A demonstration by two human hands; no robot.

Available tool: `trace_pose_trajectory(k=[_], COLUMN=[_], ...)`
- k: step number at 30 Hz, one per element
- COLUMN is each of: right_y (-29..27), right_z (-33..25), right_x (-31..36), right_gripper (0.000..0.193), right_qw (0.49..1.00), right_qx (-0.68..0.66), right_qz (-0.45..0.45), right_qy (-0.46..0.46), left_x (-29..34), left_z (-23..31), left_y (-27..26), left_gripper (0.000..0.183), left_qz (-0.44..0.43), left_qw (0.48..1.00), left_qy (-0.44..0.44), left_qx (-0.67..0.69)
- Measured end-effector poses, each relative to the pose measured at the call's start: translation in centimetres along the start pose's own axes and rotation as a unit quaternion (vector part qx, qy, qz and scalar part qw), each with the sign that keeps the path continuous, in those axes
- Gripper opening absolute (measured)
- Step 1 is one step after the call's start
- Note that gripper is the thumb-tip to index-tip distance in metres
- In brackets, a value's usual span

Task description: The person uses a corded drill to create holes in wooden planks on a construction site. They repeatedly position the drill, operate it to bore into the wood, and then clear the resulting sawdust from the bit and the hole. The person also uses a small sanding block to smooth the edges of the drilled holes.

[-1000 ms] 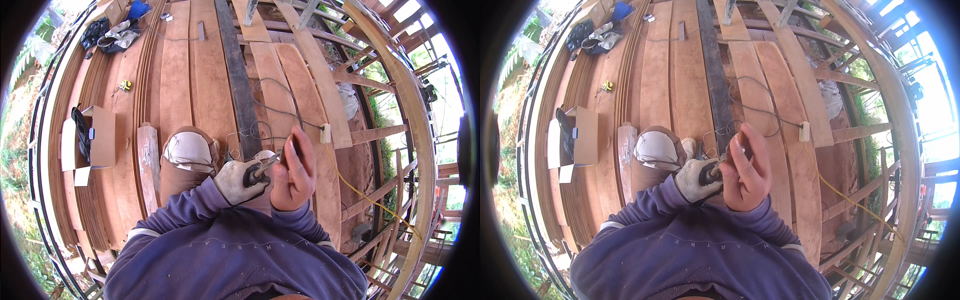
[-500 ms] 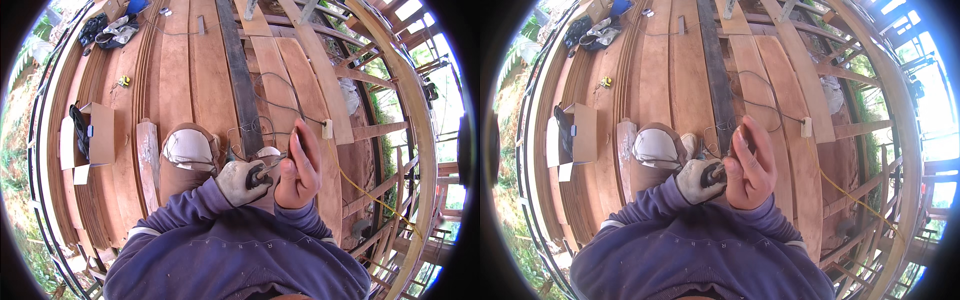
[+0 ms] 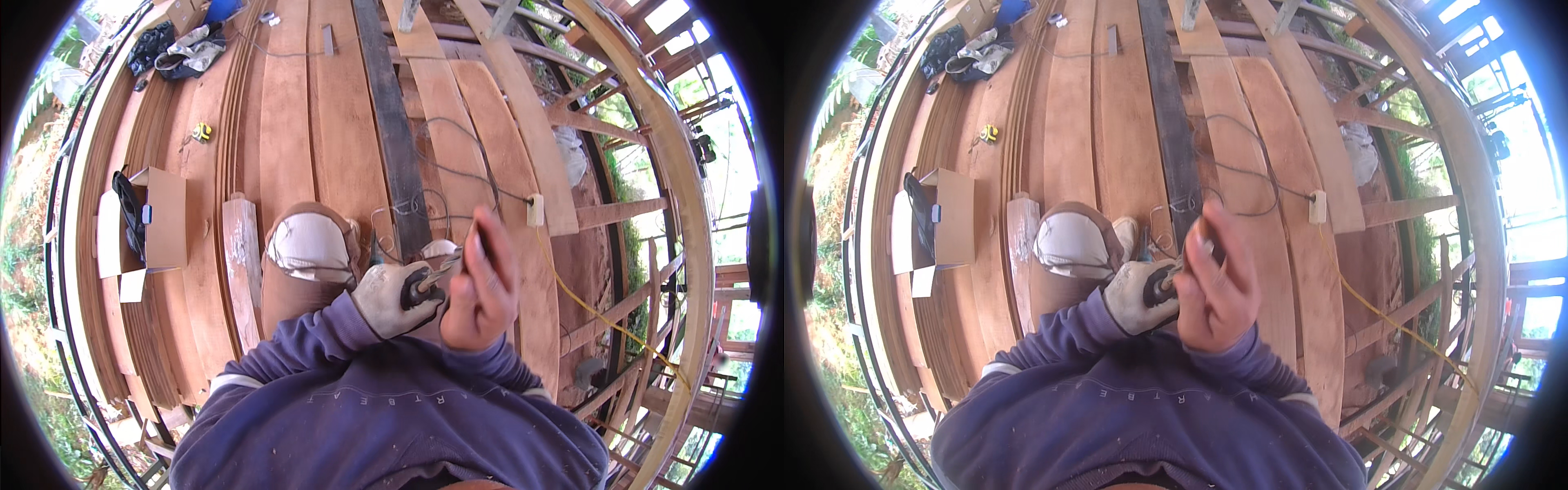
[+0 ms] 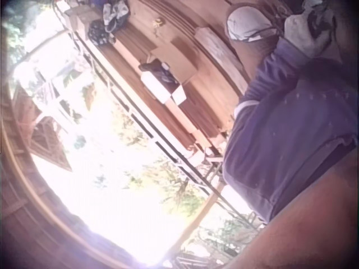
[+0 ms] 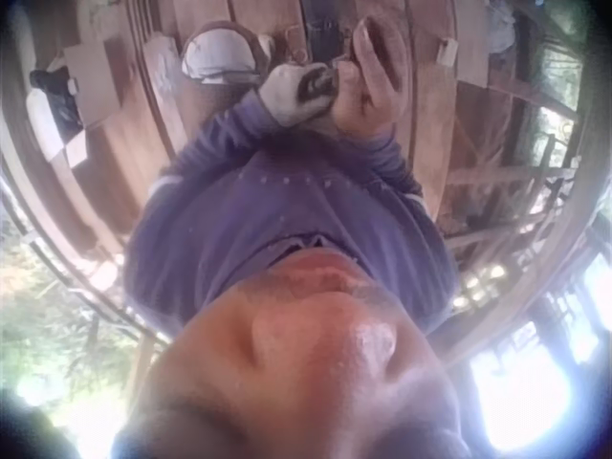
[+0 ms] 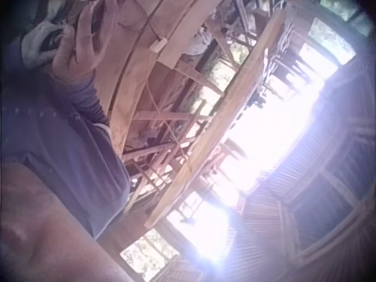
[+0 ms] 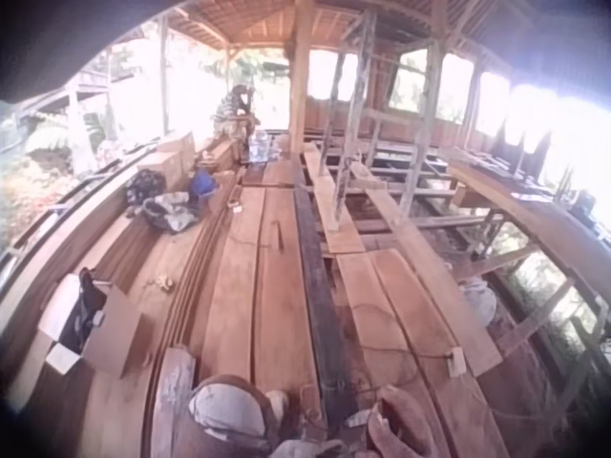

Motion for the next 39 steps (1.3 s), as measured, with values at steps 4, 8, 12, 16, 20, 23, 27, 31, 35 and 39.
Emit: trace_pose_trajectory(k=[4, 8, 12, 16, 20, 23, 27, 31, 35, 39], right_y=[-0.2, 0.1, 0.4, 0.2, 0.4, 0.0, 0.2, -0.7, -0.8, -0.6], right_z=[0.1, 0.4, 0.0, 0.5, 0.3, 0.5, 0.4, 1.9, 0.9, 0.5], right_x=[-1.1, -0.4, 0.1, -1.2, -0.3, -1.1, 0.5, 0.8, 0.0, -0.2], right_gripper=[0.036, 0.036, 0.035, 0.035, 0.038, 0.038, 0.036, 0.045, 0.046, 0.046], right_qw=[1.0, 1.0, 1.0, 1.0, 1.0, 0.998, 1.0, 0.99, 0.992, 0.998], right_qx=[0.02, 0.029, 0.021, 0.025, 0.02, 0.053, 0.008, -0.098, -0.093, -0.045], right_qz=[-0.007, -0.006, 0.003, -0.007, -0.004, -0.023, -0.003, 0.095, 0.067, 0.014], right_qy=[0.007, -0.005, -0.001, 0.009, 0.012, 0.002, -0.002, 0.025, 0.054, 0.031], left_x=[-0.3, 0.3, 0.0, -0.5, 0.1, -0.7, -0.3, -0.2, -0.2, -0.2], left_z=[0.2, -0.1, 0.3, 0.4, -0.4, 0.2, -0.9, 0.6, 0.9, 0.8], left_y=[-0.3, 0.0, -0.6, -0.4, 0.1, -0.5, -0.6, -1.4, -1.6, -1.6], left_gripper=[0.032, 0.026, 0.025, 0.025, 0.026, 0.026, 0.021, 0.017, 0.014, 0.011], left_qz=[-0.005, 0.017, 0.004, 0.009, 0.03, -0.003, 0.027, 0.009, -0.025, -0.034], left_qw=[1.0, 1.0, 0.999, 0.999, 0.999, 0.999, 0.999, 0.999, 0.997, 0.996], left_qy=[0.004, -0.003, -0.022, -0.031, 0.008, -0.032, 0.013, 0.005, -0.008, 0.013], left_qx=[-0.007, 0.005, 0.029, 0.024, 0.026, 0.038, 0.035, 0.036, 0.067, 0.082])
Point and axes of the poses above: each hand's wrist, its own x-axis away from the middle knuckle, its own y-axis out of the palm, z = x × y, the point moved 3 cm from there along -x, towards the middle knuckle, and after that the axes turned 5 degrees about -z, right-handed, at the moved point
